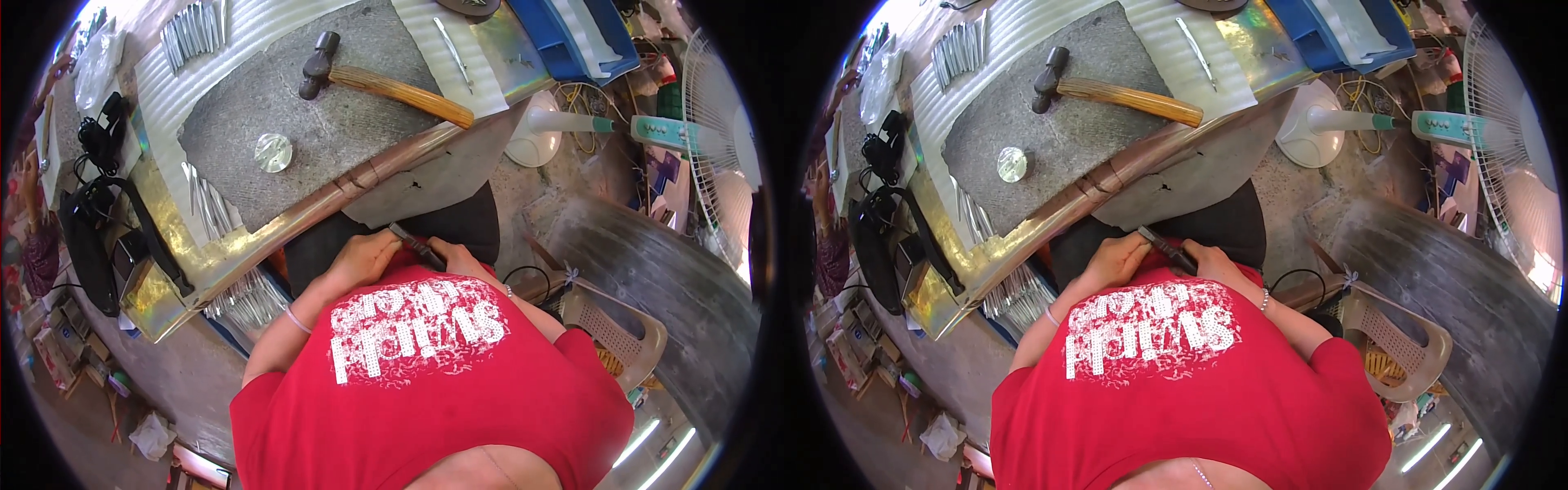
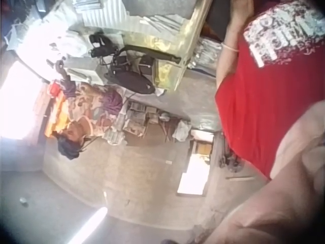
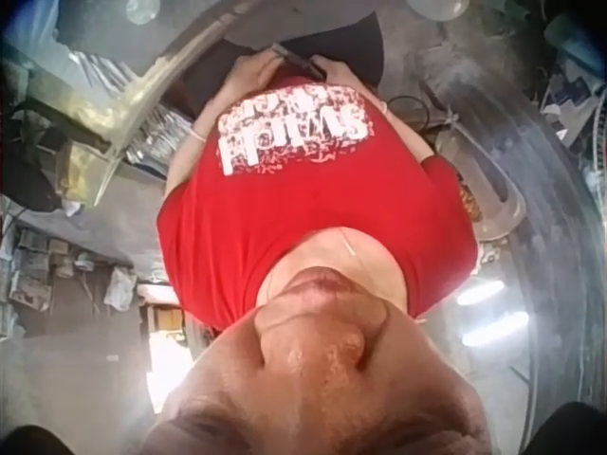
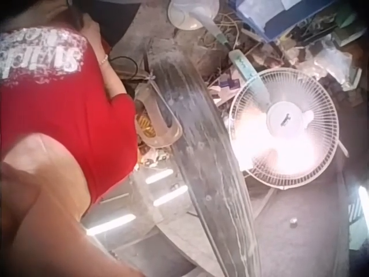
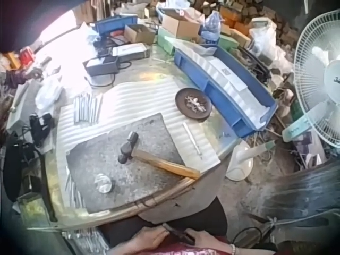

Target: Manually stamping or marking thin metal strips using a punch and a hammer on a workshop bench.

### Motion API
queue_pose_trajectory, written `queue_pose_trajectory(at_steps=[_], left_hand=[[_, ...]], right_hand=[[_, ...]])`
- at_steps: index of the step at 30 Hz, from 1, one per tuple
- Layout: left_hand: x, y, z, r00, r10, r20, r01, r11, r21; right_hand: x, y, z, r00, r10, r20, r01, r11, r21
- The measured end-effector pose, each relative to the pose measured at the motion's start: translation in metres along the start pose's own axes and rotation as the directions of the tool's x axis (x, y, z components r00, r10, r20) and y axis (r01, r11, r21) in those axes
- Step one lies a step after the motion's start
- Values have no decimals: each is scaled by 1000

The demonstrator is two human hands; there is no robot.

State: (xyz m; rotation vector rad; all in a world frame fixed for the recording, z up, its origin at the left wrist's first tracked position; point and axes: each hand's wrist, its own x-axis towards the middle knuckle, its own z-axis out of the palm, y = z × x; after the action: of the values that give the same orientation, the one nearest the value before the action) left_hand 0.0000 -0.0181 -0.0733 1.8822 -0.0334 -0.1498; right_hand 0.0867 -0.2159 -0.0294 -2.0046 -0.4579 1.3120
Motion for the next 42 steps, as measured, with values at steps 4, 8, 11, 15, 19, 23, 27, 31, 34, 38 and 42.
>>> queue_pose_trajectory(at_steps=[4, 8, 11, 15, 19, 23, 27, 31, 34, 38, 42], left_hand=[[3, -2, -25, 796, -208, 569, 605, 322, -728], [-9, 4, -52, 795, -151, 587, 605, 134, -785], [-35, 2, -43, 786, -542, 296, 581, 484, -654], [-4, 31, -38, 953, -265, -145, 221, 939, -265], [61, 59, -11, 964, -144, -223, 66, 944, -325], [88, 82, -5, 974, -72, -215, -8, 938, -347], [104, 94, -1, 987, -49, -156, 4, 961, -278], [118, 116, -3, 975, 57, -215, -99, 977, -190], [155, 154, -34, 937, 278, -212, -228, 946, 231], [256, 169, -60, 964, 265, -20, -195, 759, 622], [326, 142, -58, 983, 94, 158, -181, 627, 757]], right_hand=[[-4, -17, -5, 995, 76, 59, -74, 996, -39], [0, 27, -5, 988, 15, -156, 12, 986, 169], [-4, 19, -20, 958, 139, -252, -74, 964, 254], [-4, -6, -18, 947, 0, -321, 69, 977, 203], [0, -20, -19, 912, -192, -364, 269, 947, 175], [-7, -15, -30, 875, -197, -442, 276, 953, 122], [-12, -9, -40, 905, -188, -382, 284, 934, 214], [-16, -4, -56, 964, -171, -202, 264, 677, 687], [-16, -15, -78, 953, -138, -271, 297, 618, 729], [-13, -14, -123, 715, -219, -664, 409, 901, 142], [-22, -52, -203, 471, -281, -836, 184, 958, -218]])
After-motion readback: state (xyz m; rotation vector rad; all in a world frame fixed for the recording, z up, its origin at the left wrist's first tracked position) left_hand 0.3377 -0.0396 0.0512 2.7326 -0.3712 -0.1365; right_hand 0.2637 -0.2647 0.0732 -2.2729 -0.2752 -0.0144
